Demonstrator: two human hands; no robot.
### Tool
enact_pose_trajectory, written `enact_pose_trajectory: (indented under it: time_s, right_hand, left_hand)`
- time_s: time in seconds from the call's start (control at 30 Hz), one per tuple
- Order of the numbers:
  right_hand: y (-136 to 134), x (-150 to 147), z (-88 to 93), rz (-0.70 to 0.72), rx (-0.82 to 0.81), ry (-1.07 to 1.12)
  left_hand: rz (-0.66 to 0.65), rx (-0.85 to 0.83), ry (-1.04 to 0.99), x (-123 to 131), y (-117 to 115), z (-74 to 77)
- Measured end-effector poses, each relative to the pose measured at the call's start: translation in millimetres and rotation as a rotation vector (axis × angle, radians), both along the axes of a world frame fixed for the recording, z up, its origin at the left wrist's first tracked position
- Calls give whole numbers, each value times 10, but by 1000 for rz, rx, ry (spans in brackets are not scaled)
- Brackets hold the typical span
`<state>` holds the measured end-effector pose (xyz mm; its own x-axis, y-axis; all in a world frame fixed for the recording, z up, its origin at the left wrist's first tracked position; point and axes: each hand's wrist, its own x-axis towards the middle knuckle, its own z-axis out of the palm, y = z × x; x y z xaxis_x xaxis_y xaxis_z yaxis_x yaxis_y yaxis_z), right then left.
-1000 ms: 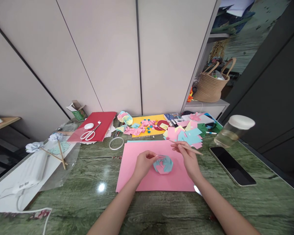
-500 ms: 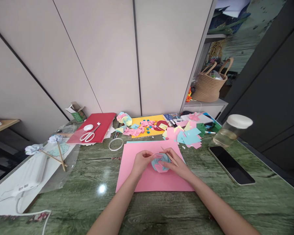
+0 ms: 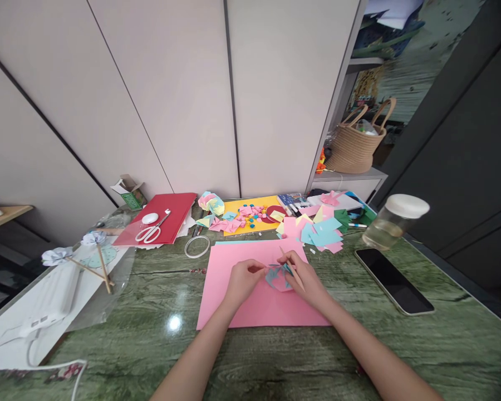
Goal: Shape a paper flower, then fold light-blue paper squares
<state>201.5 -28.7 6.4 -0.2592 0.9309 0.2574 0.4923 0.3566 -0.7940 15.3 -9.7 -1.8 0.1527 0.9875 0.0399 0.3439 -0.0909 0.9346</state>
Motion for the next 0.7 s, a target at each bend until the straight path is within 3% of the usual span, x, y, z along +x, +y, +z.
enact_pose_trajectory:
  time_s: [0.7]
  right_hand:
    - [-15, 7, 42, 15, 6, -28]
  left_hand:
    - [68, 73, 102, 4, -14, 16]
